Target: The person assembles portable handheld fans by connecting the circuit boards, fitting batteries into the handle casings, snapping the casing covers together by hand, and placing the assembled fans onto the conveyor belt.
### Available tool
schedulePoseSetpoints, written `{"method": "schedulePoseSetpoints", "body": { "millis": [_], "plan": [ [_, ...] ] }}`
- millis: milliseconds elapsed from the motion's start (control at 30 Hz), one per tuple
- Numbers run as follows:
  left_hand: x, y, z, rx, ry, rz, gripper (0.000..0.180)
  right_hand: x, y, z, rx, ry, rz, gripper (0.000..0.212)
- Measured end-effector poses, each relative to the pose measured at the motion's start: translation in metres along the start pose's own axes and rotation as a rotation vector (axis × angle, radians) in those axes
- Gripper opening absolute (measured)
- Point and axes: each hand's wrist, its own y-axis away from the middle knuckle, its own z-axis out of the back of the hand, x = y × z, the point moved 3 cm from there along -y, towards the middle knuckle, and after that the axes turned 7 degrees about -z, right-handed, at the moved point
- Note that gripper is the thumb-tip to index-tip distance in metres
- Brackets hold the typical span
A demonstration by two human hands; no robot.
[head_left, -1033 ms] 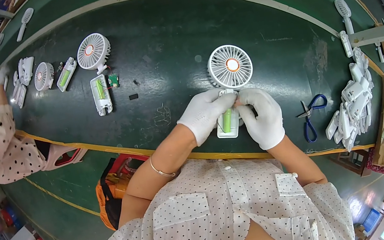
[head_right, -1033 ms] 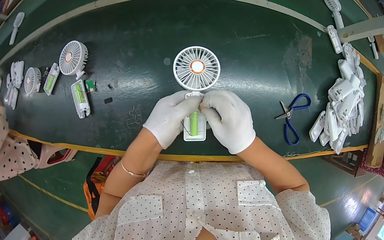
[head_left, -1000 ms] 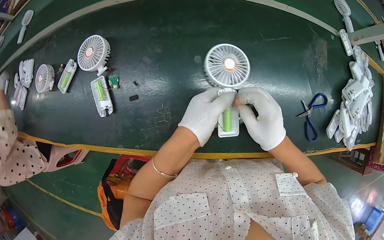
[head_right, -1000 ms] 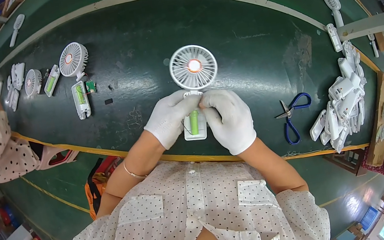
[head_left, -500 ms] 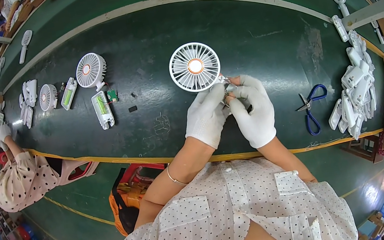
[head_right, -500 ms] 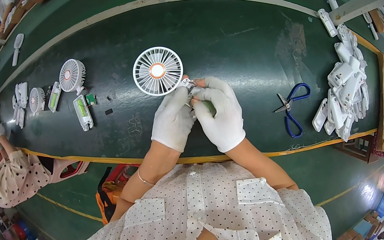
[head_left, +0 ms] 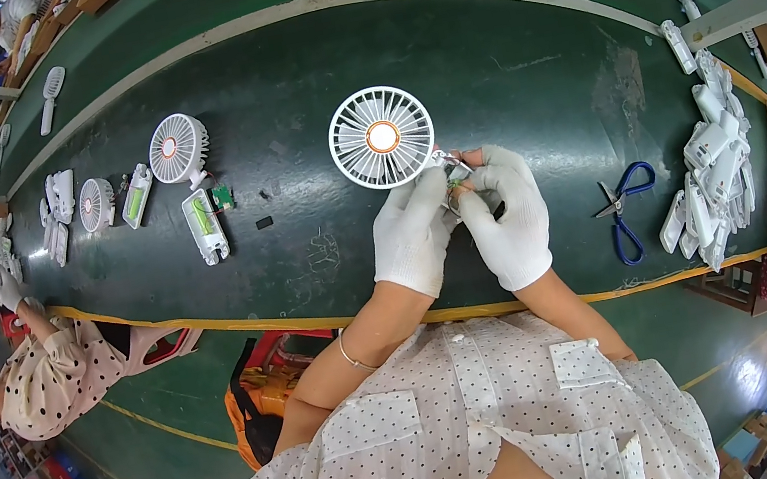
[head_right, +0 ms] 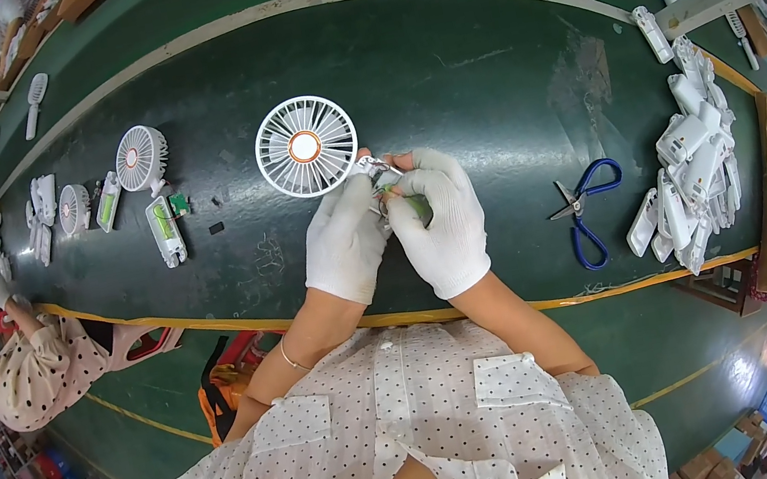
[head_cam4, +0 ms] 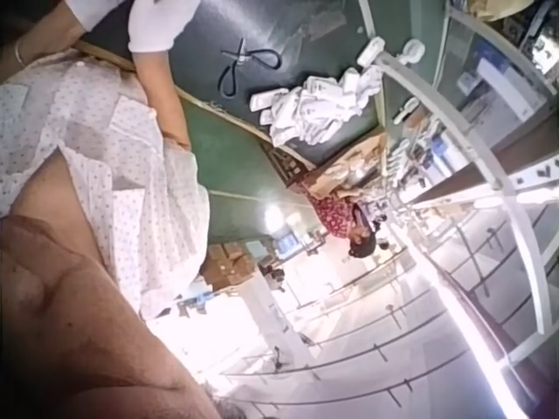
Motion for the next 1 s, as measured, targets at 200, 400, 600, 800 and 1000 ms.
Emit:
{"method": "schedulePoseSetpoints", "body": {
  "millis": [200, 400, 600, 800, 1000],
  "plan": [
    [-0.003, -0.002, 0.015, 0.088, -0.424, -0.046, 0.032, 0.003, -0.005, 0.004, 0.064, 0.025, 0.027, 0.011],
    [-0.014, 0.002, 0.017, 0.094, -0.602, -0.119, 0.034, -0.007, -0.027, 0.019, 0.307, -0.454, -0.447, 0.02],
    [-0.032, 0.012, 0.001, 0.24, -0.877, -0.148, 0.038, -0.014, -0.032, 0.021, 0.512, -0.648, -0.585, 0.023],
    [-0.035, 0.013, -0.002, 0.284, -0.992, -0.189, 0.038, -0.001, -0.028, 0.021, 0.506, -0.585, -0.504, 0.019],
    [-0.033, 0.013, -0.003, 0.228, -1.013, -0.212, 0.031, 0.007, -0.024, 0.013, 0.376, -0.388, -0.434, 0.021]
  ]
}}
